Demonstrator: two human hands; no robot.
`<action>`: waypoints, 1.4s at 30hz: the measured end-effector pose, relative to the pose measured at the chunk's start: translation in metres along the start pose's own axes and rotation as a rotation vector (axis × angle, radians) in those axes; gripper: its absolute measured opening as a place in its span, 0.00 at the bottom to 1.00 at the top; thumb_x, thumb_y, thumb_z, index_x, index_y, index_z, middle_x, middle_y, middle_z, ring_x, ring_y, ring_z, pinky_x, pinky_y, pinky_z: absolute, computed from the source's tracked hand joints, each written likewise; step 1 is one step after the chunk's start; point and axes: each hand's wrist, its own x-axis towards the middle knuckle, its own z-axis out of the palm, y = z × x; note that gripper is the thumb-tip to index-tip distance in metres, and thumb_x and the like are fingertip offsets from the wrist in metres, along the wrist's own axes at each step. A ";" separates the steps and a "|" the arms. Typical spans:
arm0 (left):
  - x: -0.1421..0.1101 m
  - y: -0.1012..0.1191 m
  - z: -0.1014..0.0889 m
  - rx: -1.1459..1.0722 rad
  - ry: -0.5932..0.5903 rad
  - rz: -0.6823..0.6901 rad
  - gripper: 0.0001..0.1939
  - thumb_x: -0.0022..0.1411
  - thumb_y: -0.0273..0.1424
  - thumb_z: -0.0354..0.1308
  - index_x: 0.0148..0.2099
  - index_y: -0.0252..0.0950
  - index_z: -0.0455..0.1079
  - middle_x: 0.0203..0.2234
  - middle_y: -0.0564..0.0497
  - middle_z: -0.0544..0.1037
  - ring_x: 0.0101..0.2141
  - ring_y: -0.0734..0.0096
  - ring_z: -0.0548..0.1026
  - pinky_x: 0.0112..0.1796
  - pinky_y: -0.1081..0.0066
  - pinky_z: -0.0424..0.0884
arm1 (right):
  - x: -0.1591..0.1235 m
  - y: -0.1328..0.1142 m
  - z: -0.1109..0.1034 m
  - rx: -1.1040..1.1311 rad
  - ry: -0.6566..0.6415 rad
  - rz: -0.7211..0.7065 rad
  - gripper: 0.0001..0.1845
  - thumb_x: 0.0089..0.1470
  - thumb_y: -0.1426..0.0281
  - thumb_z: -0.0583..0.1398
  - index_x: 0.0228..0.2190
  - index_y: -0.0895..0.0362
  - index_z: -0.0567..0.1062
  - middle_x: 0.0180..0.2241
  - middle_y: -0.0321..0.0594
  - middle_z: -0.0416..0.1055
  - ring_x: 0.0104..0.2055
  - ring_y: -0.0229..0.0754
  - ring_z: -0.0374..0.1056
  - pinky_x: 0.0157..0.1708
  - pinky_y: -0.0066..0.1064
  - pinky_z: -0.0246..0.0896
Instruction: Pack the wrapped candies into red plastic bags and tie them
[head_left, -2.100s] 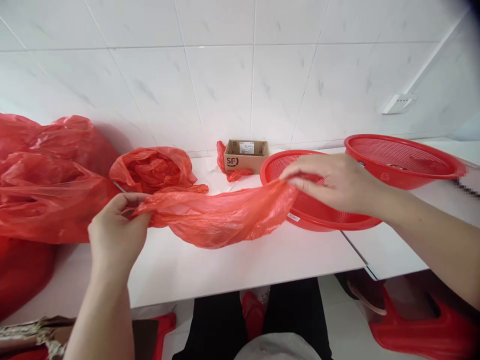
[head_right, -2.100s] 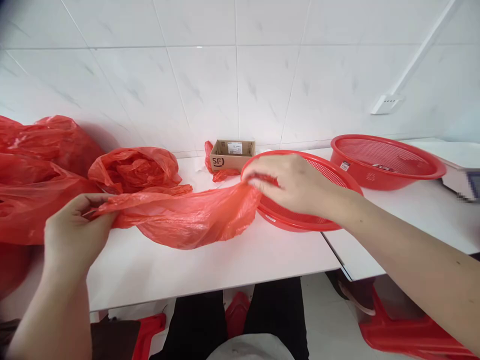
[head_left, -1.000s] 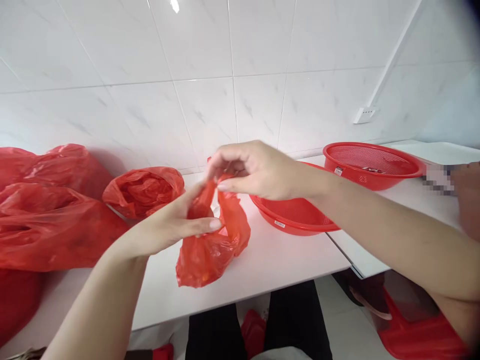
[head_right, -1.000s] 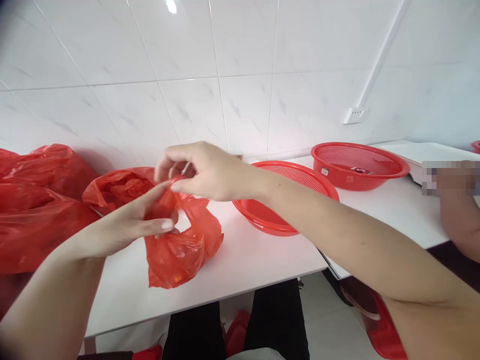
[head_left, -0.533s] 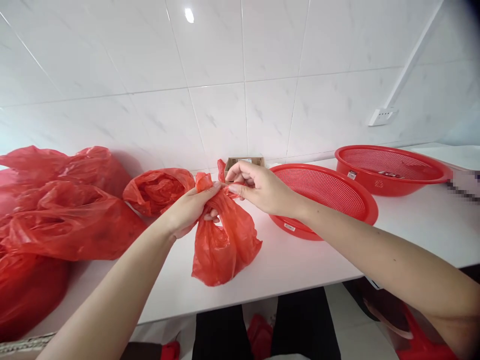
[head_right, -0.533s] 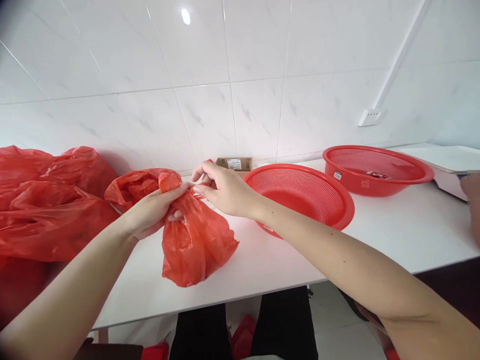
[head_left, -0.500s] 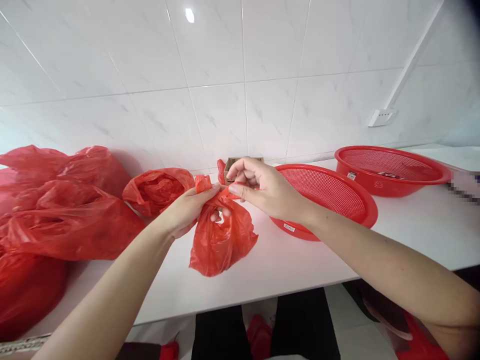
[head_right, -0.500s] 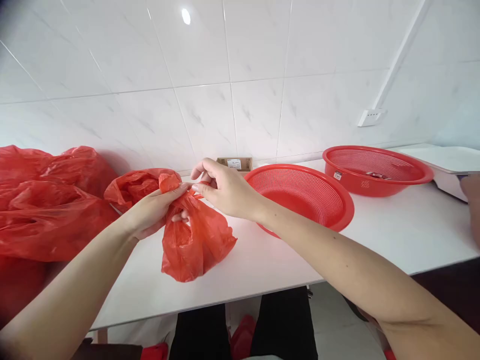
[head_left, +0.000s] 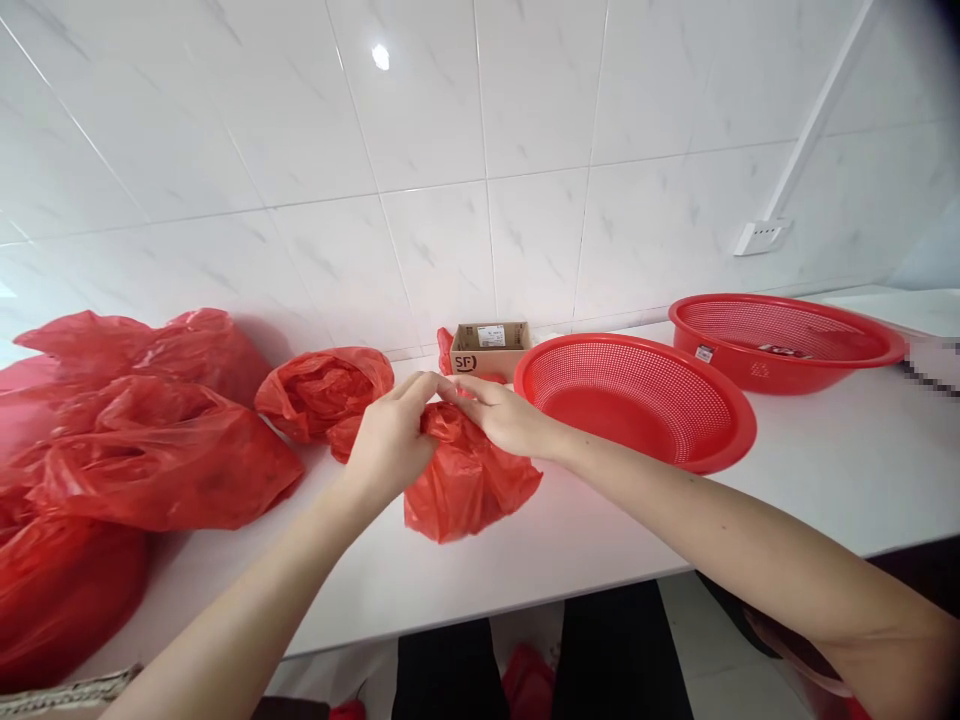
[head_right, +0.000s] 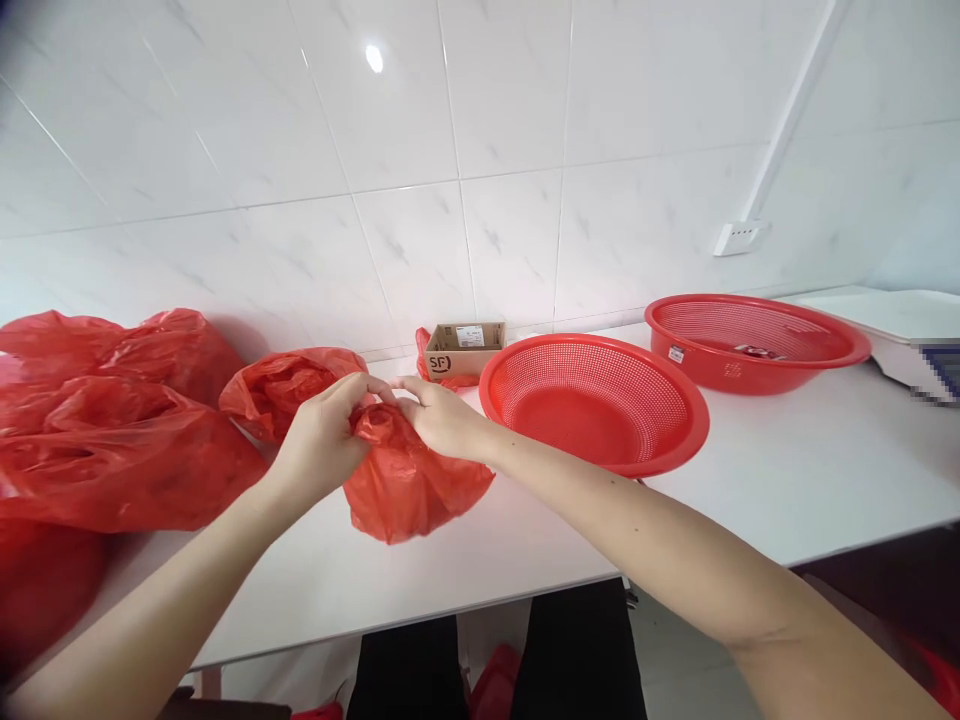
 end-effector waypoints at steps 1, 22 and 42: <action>-0.002 0.000 0.001 0.030 0.054 0.065 0.24 0.46 0.15 0.46 0.43 0.39 0.69 0.39 0.53 0.75 0.35 0.70 0.73 0.31 0.73 0.67 | -0.001 -0.001 -0.001 0.062 -0.047 -0.002 0.14 0.65 0.68 0.51 0.49 0.51 0.71 0.43 0.38 0.72 0.49 0.40 0.68 0.51 0.39 0.63; -0.042 -0.019 -0.033 -0.317 -0.350 -0.276 0.19 0.65 0.47 0.50 0.33 0.43 0.76 0.64 0.54 0.61 0.64 0.51 0.53 0.62 0.54 0.51 | 0.021 0.036 -0.093 -1.137 0.228 0.037 0.11 0.57 0.76 0.53 0.40 0.56 0.73 0.31 0.44 0.75 0.36 0.46 0.69 0.30 0.32 0.49; -0.010 -0.003 0.007 -0.984 -0.319 -0.479 0.14 0.60 0.40 0.60 0.29 0.37 0.77 0.25 0.50 0.76 0.36 0.64 0.75 0.44 0.61 0.70 | 0.001 -0.010 -0.017 -0.350 -0.016 -0.075 0.08 0.62 0.65 0.52 0.41 0.53 0.66 0.31 0.34 0.69 0.34 0.37 0.66 0.35 0.33 0.61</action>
